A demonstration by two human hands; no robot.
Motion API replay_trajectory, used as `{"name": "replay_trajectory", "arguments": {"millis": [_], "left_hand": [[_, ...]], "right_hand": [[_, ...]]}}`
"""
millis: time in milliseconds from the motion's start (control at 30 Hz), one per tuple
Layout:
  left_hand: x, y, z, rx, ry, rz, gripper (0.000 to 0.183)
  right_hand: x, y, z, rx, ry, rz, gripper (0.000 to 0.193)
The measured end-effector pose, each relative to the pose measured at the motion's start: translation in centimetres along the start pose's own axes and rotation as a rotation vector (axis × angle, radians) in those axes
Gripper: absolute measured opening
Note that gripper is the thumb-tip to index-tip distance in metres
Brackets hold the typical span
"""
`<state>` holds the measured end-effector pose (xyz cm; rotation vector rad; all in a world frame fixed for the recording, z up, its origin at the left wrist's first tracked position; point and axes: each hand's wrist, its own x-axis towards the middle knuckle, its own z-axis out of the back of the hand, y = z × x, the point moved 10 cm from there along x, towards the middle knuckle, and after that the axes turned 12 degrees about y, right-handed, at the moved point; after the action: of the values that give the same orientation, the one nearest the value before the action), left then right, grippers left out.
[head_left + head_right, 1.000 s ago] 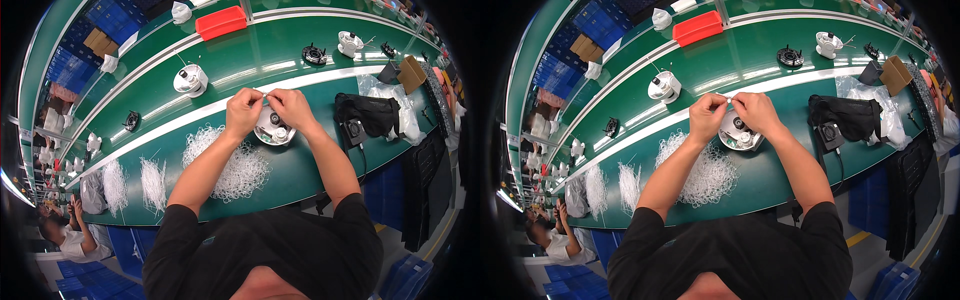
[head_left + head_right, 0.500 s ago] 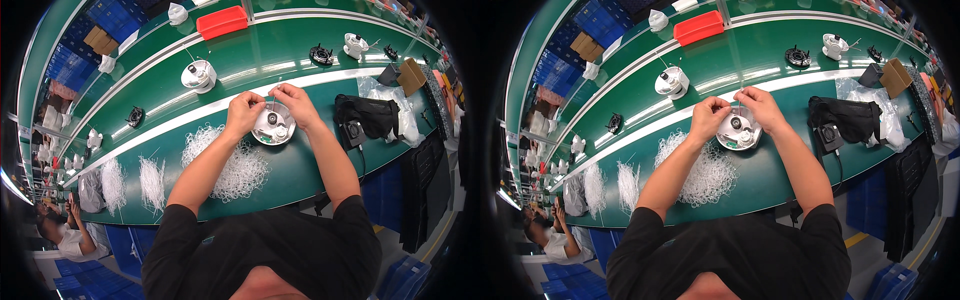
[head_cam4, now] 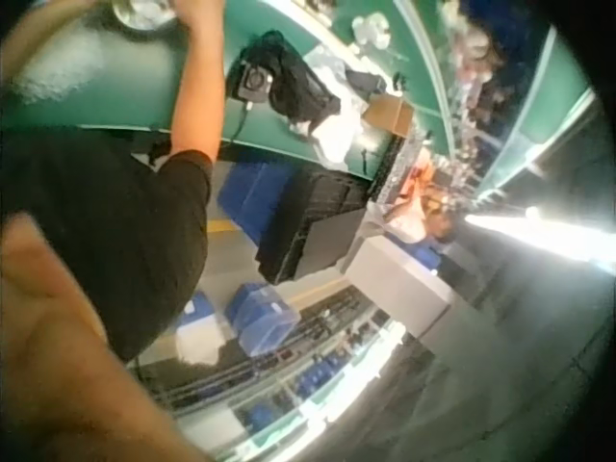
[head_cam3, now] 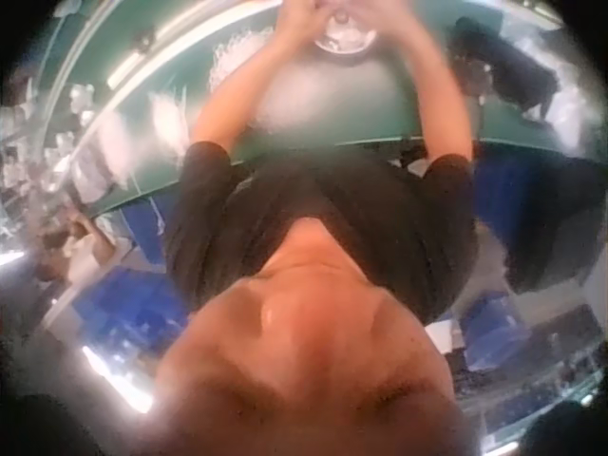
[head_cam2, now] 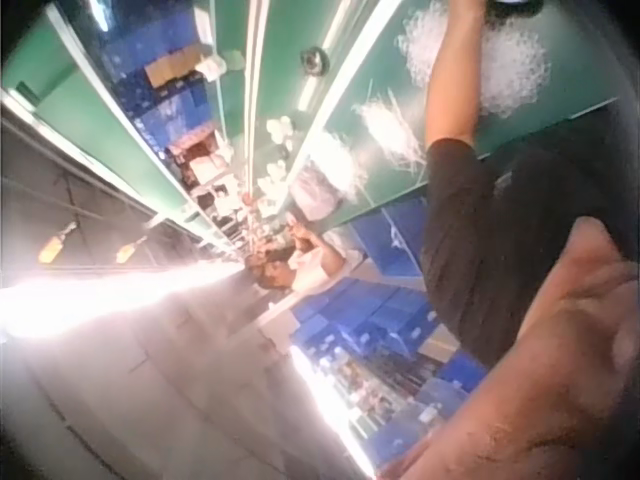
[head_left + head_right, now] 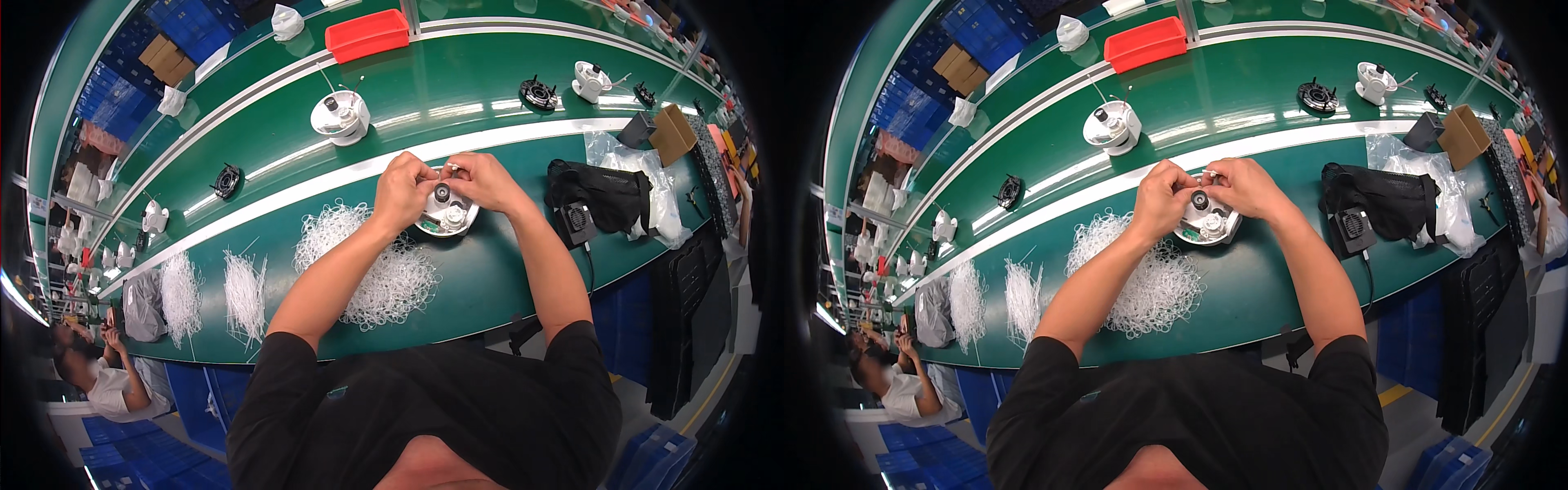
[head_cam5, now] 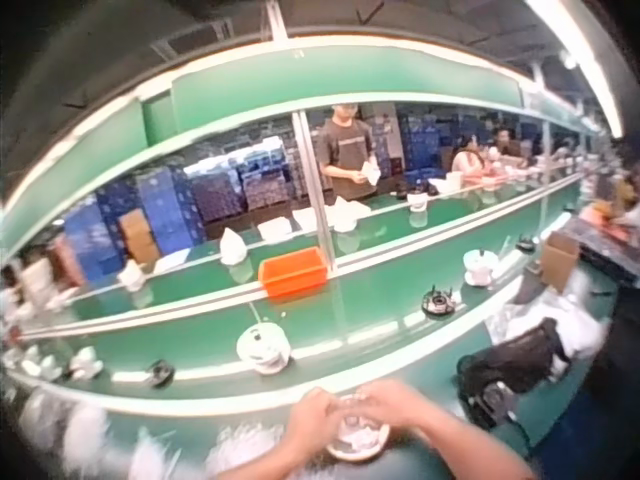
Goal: The person assembles small white electronic devices on a green assembly line. They pick up white zip ties from a pile, thread them through the devices, and secure them by hand. The person then places the assembled units onto the moving conveyor belt.
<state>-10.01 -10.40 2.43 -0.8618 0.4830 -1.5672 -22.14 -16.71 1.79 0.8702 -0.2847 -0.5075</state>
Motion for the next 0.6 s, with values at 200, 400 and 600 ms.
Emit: {"name": "replay_trajectory", "arguments": {"millis": [200, 400, 600], "left_hand": [[0.5, 0.3, 1.7, 0.01, 0.008, 0.086, 0.01], [1.0, 7.5, 3.8, -0.402, -0.065, 0.287, 0.021], [0.6, 14.5, 8.8, -0.739, -0.327, 0.531, 0.035]], "right_hand": [[-0.6, 1.8, 0.6, -0.205, 0.044, 0.07, 0.016], [1.4, 0.2, 3.1, -0.28, -0.011, -0.135, 0.012], [6.4, -6.8, 12.4, -0.298, -0.41, -0.348, 0.015]]}}
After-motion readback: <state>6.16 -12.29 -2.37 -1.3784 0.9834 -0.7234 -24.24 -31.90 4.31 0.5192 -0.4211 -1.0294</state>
